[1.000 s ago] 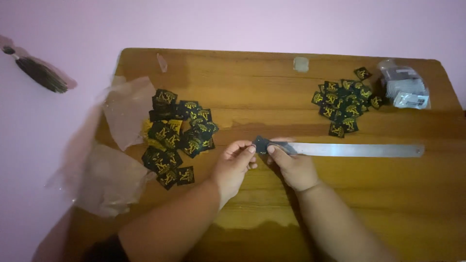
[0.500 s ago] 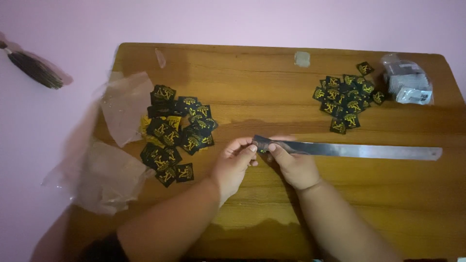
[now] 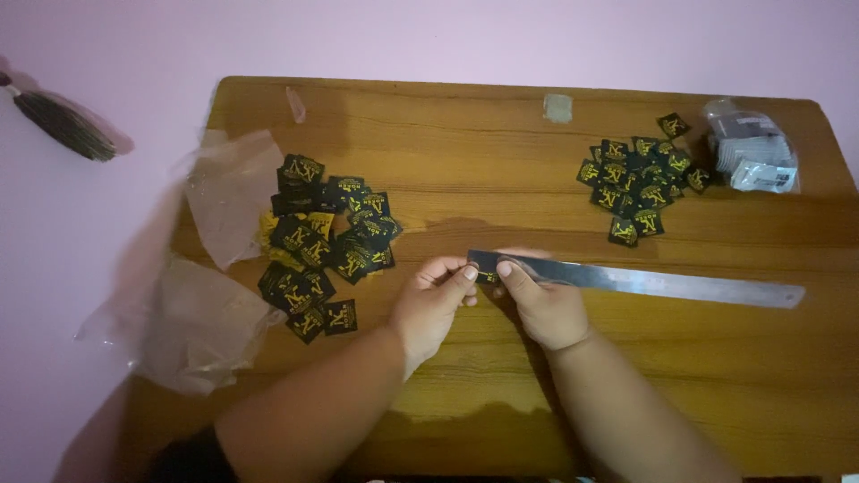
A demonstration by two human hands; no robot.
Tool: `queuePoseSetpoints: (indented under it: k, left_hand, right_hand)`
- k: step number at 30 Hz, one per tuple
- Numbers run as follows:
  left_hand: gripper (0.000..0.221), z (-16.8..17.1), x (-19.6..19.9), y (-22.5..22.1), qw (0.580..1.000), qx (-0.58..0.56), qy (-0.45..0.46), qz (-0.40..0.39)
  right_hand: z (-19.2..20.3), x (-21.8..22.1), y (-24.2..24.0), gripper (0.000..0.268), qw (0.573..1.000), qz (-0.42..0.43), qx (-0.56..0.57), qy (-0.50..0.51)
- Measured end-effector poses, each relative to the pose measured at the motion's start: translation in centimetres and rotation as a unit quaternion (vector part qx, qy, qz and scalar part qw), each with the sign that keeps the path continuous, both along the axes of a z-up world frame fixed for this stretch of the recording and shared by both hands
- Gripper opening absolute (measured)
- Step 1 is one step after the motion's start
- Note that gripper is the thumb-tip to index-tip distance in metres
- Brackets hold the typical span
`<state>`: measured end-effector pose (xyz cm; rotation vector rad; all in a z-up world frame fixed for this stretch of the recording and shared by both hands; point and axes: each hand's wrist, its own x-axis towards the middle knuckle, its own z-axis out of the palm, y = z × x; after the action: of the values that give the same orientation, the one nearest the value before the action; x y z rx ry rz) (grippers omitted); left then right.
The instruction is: Measuring individual clothing labels using a metal ruler for quality control purposes.
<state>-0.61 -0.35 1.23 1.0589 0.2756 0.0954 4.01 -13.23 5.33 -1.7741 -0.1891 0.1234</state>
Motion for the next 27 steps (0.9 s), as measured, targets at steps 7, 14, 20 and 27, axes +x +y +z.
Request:
queuePoseSetpoints:
  k: [7, 14, 20, 27]
  left_hand:
    - [0.02, -0.6, 0.2, 0.1, 1.0, 0.005, 0.003, -0.001]
    - [0.023, 0.7, -0.2, 0.2, 1.0, -0.001, 0.012, -0.003]
    - [0.023, -0.4, 0.2, 0.2, 1.0, -0.012, 0.001, -0.001]
    - [0.02, 1.2, 0.0, -0.1, 0.997, 0.021, -0.034, -0.071]
  right_hand:
    - [-1.0, 0.1, 0.1, 0.013, 0.989, 0.03, 0.134, -0.058]
    - [-1.1, 0.0, -0.1, 0.015, 0.987, 0.041, 0.147, -0.052]
    - [-1.4, 0.1, -0.2, 0.018, 0.991, 0.029, 0.124, -0.034]
    - [-2.4, 0.3, -0.6, 0.025, 0.984, 0.024, 0.177, -0.019]
